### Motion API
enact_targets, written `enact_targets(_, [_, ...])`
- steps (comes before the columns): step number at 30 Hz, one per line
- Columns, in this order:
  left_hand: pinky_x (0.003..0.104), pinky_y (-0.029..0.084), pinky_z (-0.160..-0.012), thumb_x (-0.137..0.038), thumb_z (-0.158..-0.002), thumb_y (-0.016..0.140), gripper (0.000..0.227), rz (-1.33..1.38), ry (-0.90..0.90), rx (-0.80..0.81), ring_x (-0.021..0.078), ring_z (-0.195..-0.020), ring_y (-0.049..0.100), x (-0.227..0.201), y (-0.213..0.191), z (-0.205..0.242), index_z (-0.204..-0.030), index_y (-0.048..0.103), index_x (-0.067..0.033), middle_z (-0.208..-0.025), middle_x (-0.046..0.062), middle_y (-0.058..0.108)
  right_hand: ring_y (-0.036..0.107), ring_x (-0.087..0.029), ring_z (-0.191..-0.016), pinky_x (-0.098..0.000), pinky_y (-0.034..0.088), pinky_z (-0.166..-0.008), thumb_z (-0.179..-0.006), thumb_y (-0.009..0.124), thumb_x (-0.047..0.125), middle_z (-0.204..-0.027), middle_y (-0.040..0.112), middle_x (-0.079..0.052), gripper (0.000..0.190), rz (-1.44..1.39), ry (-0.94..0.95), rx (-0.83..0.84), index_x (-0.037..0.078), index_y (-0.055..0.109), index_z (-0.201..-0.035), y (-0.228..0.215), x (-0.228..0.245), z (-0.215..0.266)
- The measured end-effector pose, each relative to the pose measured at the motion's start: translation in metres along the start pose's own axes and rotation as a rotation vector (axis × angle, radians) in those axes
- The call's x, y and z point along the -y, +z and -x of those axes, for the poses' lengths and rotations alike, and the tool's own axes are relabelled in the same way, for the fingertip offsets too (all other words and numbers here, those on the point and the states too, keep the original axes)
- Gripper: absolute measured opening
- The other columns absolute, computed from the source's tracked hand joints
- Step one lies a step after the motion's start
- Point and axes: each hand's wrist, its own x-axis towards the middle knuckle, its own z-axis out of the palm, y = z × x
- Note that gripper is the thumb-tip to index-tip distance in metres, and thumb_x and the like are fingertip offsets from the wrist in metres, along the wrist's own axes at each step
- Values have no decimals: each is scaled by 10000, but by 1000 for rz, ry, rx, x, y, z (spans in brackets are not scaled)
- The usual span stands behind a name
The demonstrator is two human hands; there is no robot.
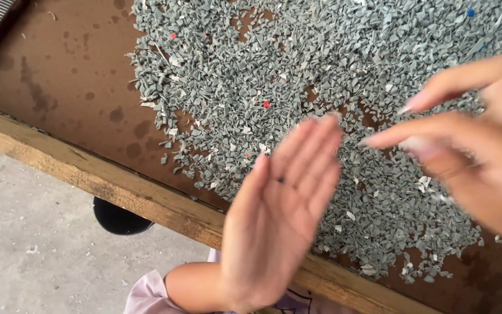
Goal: The person sits on the floor and uses their hands to sift through a large pile of shredded paper on a wooden table. They pick out small blue and red pieces from the grey shredded material and place them into their left hand.
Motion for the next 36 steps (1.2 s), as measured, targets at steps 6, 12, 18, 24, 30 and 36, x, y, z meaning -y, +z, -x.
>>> enact_targets(6, [361, 154, -1325, -174, -1095, 321, 613, -148, 168, 40, 289, -1587, 182, -25, 2, 1, -1634, 139, 54, -1715, 239, 164, 492, -257, -1138, -428, 384, -1018, -995, 508, 228, -1161, 587, -124, 284, -92, 275, 147, 84, 744, -1062, 19, -45, 15])
enact_targets(12, [384, 174, -1323, -166, -1115, 296, 570, -188, 141, 32, 283, -1597, 169, -22, 3, 0, -1621, 143, 49, -1726, 236, 140, 401, -276, -1179, -453, 295, -1072, -990, 564, 272, -1207, 570, -48, 258, 10, 268, 148, 171, 751, -1138, 48, -52, 18])
enact_targets(18, [398, 196, -1314, -106, -1087, 342, 608, -257, 240, 2, 306, -1576, 205, -19, 5, 2, -1621, 107, 63, -1712, 273, 148, 265, -478, -1409, -600, 141, -1165, -1033, 8, 628, -1605, 276, -280, 723, 182, -30, 145, 253, 362, -1540, 79, -59, -3])
enact_targets(24, [413, 176, -1317, 19, -1080, 356, 621, -72, 232, 17, 300, -1602, 125, -20, -3, 6, -1634, 75, 48, -1731, 259, 77, -6, -439, -1500, -631, -14, -1217, -955, -156, 737, -1671, -21, -120, 796, 204, -160, 338, 308, 34, -1599, 92, -68, 27])
enact_targets(30, [407, 163, -1321, 42, -1047, 336, 642, -53, 216, 23, 286, -1608, 111, -21, -1, 6, -1635, 79, 37, -1742, 233, 69, 130, -327, -1547, -494, 94, -1292, -923, 7, 736, -1682, 181, -108, 881, 117, -260, 350, 175, 259, -1554, 71, -87, 70])
enact_targets(36, [440, 163, -1316, -4, -1011, 382, 673, 17, 250, 32, 304, -1590, 150, -19, -5, 5, -1626, 113, 50, -1728, 239, 105, 271, -297, -1496, -441, 162, -1297, -969, 70, 702, -1593, 354, -126, 892, -4, -326, 202, 43, 384, -1481, 74, -87, 66])
